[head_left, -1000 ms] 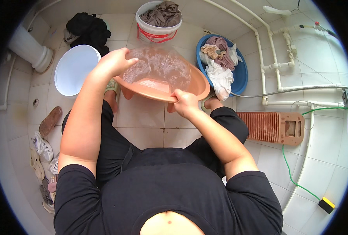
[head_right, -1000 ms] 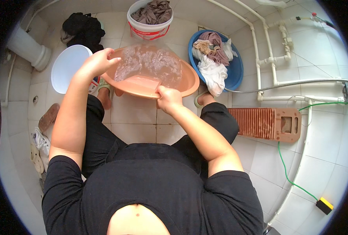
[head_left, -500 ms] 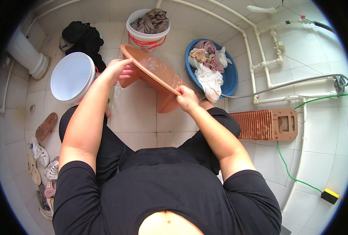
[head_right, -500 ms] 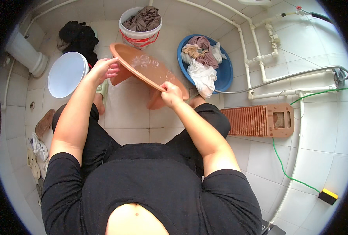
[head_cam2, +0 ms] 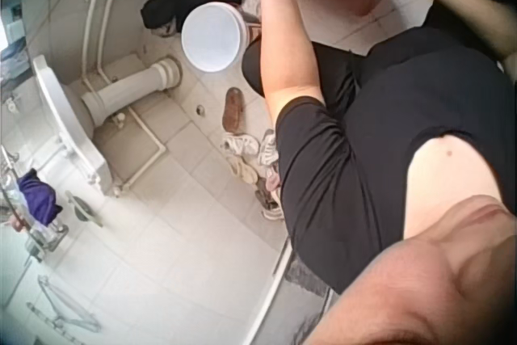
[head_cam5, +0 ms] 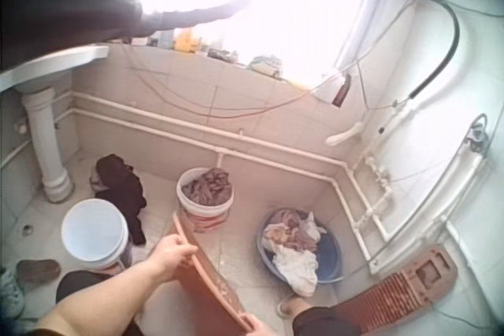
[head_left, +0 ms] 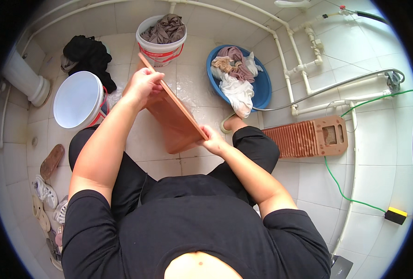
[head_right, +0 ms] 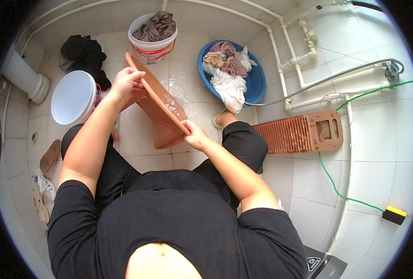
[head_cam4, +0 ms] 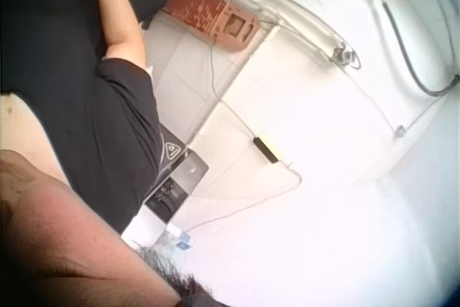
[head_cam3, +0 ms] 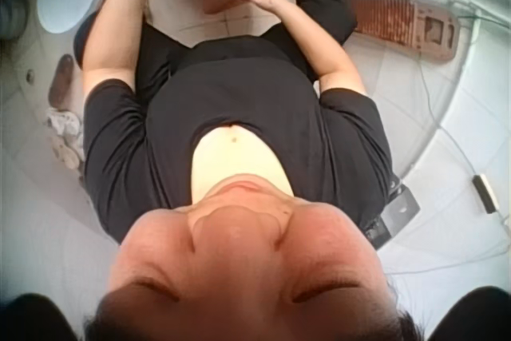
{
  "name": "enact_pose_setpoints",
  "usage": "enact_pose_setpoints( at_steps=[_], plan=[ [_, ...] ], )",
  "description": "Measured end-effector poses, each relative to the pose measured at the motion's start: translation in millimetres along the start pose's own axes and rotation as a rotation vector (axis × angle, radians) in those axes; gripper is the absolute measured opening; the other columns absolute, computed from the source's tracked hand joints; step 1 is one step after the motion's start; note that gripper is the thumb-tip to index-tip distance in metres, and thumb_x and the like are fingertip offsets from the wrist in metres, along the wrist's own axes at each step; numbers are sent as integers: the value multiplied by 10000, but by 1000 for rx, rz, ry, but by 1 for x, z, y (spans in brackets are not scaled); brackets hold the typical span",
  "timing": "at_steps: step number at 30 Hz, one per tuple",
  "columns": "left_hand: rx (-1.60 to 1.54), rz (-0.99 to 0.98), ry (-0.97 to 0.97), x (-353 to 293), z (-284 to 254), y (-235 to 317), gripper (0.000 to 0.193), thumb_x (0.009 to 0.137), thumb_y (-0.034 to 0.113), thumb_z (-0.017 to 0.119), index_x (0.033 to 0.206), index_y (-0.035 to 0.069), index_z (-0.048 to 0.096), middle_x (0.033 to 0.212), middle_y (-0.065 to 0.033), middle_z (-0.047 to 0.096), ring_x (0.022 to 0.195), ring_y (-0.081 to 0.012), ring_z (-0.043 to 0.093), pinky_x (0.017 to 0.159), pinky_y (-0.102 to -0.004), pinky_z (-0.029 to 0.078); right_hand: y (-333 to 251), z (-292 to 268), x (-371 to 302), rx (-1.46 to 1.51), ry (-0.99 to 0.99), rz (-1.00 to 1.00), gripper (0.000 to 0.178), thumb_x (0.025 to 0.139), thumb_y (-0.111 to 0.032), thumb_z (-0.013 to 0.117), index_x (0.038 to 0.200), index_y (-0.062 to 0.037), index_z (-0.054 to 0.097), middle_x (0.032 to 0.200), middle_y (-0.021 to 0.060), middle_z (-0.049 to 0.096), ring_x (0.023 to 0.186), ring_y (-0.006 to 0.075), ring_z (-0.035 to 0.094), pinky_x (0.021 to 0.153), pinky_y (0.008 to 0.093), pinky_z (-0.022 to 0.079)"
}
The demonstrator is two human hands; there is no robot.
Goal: The person hand-washes various garments in a large plastic basin filled with soapy water. They scrub and rinse items one by one, including striped and solid-colored clothes, then wring them out and transfer them to a bucket. The person also refills the basin with water from a hose and moves a blue tub of clothes.
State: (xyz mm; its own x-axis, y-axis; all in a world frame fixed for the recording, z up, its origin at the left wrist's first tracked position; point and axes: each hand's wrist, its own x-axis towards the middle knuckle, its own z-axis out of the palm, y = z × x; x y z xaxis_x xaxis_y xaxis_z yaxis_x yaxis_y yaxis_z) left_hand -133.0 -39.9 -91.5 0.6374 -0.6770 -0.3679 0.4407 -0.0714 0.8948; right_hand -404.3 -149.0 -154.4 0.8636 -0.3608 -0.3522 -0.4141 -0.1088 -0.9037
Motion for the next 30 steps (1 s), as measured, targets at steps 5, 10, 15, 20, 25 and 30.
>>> enact_pose_setpoints(
  at_steps=[5,10,15,20,25,30],
  plan=[
    [71,52,-277,-34,37,1,216,795,194,659,835,67,490,773,-61,591,637,-141,610,571,-236,504,-12,4,-11,-113,-69,85,394,744,-94,590,1123,-23,511,969,92,599,911,137,554,791,277,444],
    [83,35,-556,-53,49,2,230,845,217,598,944,38,495,904,-92,591,834,-157,608,724,-263,504,-46,23,-7,203,165,3,344,829,-219,593,1101,-13,540,876,22,586,775,89,524,697,253,448],
    [30,4,-579,-52,50,6,245,875,237,556,1003,36,497,958,-84,598,842,-144,600,748,-268,493,-46,18,3,333,281,-75,320,888,-291,560,1033,-6,582,876,0,576,776,67,496,696,233,428],
    [321,82,-494,-43,27,21,289,868,297,563,1042,67,555,946,-37,612,800,-111,593,686,-241,469,-52,15,10,395,254,-119,334,883,-296,573,1008,12,597,876,-1,589,769,67,497,701,218,414],
    [211,213,-202,-29,-15,44,356,848,357,564,1072,81,541,941,-21,602,841,-114,561,723,-255,445,-58,-3,29,286,304,-176,318,882,-270,577,979,31,615,836,-21,577,745,57,483,693,201,397],
    [43,11,183,-27,-20,41,511,807,470,574,1136,85,512,1107,-58,532,1015,-173,470,817,-380,405,-75,-29,46,-110,387,-248,187,866,-160,548,944,-19,641,770,-11,597,677,65,516,620,215,424]
  ],
)
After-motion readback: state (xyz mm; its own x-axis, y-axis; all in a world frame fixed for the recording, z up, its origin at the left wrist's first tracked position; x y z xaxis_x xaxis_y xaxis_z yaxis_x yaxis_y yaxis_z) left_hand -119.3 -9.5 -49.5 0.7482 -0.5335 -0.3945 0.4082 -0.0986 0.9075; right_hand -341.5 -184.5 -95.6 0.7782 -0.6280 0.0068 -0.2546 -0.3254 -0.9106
